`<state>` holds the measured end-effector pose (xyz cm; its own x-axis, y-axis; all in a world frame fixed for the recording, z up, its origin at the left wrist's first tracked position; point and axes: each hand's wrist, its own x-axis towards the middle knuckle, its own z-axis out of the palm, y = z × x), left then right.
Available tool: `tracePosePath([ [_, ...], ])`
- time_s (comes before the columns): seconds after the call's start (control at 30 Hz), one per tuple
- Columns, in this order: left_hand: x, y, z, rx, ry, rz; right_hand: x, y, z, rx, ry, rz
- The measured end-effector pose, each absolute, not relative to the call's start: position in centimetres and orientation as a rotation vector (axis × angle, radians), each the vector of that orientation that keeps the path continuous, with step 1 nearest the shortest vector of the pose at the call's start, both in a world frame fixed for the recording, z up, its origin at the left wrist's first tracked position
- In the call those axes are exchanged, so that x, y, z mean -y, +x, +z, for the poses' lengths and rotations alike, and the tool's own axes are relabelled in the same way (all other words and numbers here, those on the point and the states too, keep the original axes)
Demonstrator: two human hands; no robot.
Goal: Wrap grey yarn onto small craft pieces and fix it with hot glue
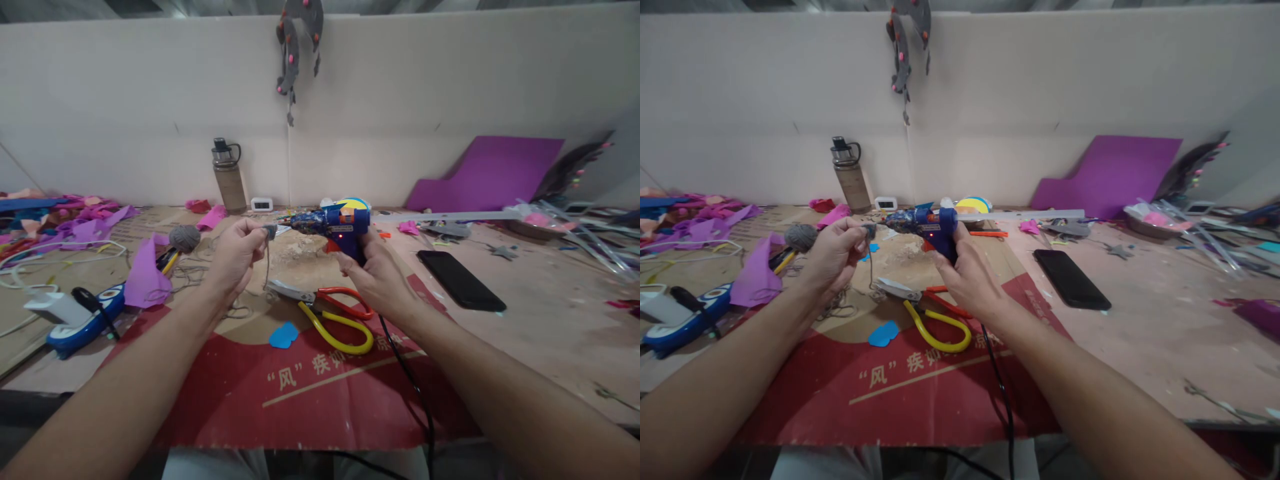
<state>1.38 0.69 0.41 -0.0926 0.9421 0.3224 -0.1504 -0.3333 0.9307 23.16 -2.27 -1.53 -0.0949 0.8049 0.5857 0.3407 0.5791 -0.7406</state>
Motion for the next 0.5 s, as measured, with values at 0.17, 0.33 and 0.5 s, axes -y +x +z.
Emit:
tracePosePath([
  [0.17,-0.7,1.5,0.2,-0.920,1.285,1.561,2.0,22.6,-1.9,1.459,-1.013,0.730],
  [0.33,-0.3,2.2,0.0,-0.894,1.247,1.440,0.3,22.9,-2.4,1.335,-1.166,0.990],
  [0.5,0.2,2.7,-0.3,-0.864,1.209,1.362,-2.4,25.2,-3.9,1.596,-1.479,0.823],
])
